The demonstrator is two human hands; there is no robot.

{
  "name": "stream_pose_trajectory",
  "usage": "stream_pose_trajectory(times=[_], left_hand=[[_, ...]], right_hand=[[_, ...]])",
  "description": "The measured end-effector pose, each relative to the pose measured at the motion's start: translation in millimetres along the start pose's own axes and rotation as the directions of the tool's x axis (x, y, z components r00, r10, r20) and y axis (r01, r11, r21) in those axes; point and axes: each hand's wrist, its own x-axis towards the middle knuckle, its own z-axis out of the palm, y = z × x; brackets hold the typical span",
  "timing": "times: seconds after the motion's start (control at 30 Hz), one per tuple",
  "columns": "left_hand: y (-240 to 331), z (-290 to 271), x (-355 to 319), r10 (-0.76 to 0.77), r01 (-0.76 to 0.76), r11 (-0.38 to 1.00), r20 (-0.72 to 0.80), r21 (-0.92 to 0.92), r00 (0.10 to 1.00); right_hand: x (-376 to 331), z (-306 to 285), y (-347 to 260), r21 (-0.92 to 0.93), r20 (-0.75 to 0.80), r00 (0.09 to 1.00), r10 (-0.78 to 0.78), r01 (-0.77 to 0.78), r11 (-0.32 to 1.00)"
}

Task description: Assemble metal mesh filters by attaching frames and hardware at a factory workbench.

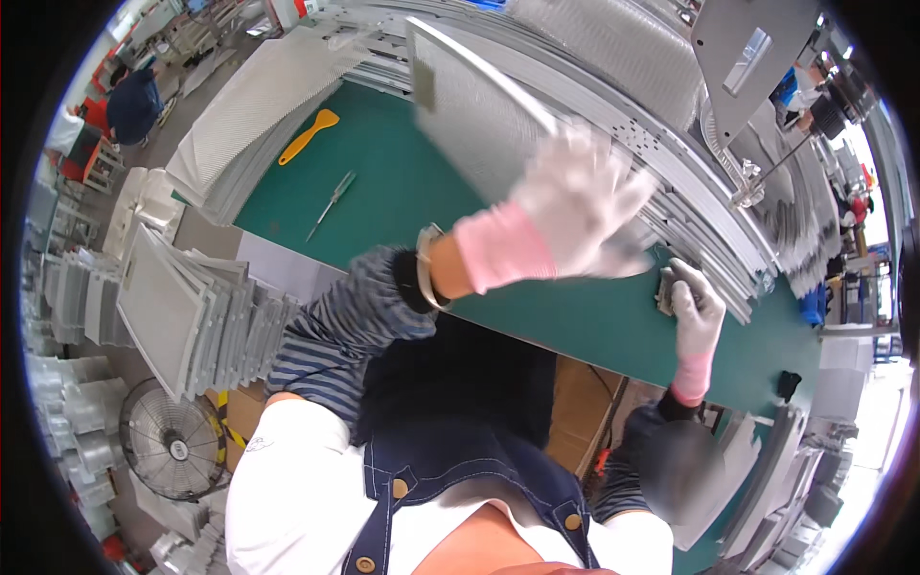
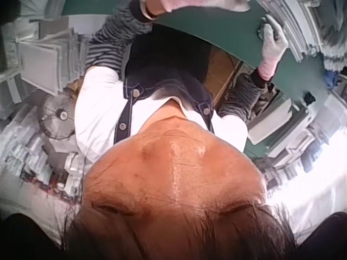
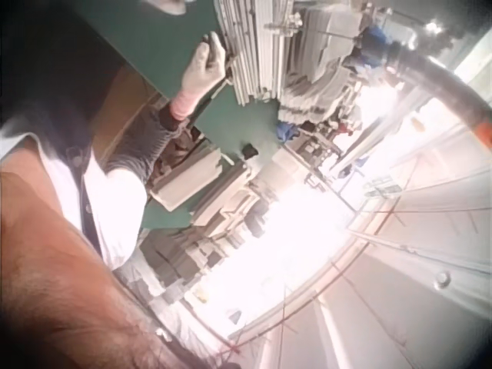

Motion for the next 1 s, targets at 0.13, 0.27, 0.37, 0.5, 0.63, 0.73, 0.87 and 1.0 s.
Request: stream_pose_trajectory(times=[0.13,0.27,0.37,0.5,0.63,0.73,0.87,1.0], left_hand=[[-1.5,20.5,-14.7,0.002,0.001,0.999,0.067,-0.045,0.998],[-12.0,5.7,-2.5,0.031,-0.06,0.99,-0.222,-0.127,0.974],[-3.5,14.9,-11.6,0.073,-0.087,0.992,-0.15,-0.091,0.986],[-3.6,20.1,-18.9,0.076,-0.093,0.988,-0.128,-0.127,0.989],[5.6,18.4,-16.9,0.06,-0.076,0.993,-0.17,-0.089,0.984],[10.1,16.8,-15.7,0.056,-0.077,0.991,-0.189,-0.106,0.98],[14.0,26.3,-15.1,0.01,-0.053,0.989,-0.292,-0.139,0.956],[18.2,28.4,-13.2,0.021,-0.08,0.986,-0.368,-0.146,0.929]], right_hand=[[16.3,-50.3,47.9,-0.388,-0.099,0.994,0.054,-0.088,0.917],[15.4,-102.0,93.5,-0.61,-0.223,0.973,0.055,-0.183,0.771],[10.6,-122.1,110.7,-0.694,-0.295,0.954,0.056,-0.254,0.674],[10.4,-132.1,161.8,-0.811,-0.338,0.925,0.176,-0.38,0.444],[11.5,-115.5,192.5,-0.825,-0.391,0.908,0.154,-0.42,0.379],[9.9,-116.2,208.8,-0.776,-0.451,0.891,0.059,-0.424,0.467],[13.3,-118.6,218.9,-0.759,-0.448,0.893,0.032,-0.4,0.513],[8.9,-127.4,218.5,-0.673,-0.46,0.887,0.047,-0.382,0.633]])
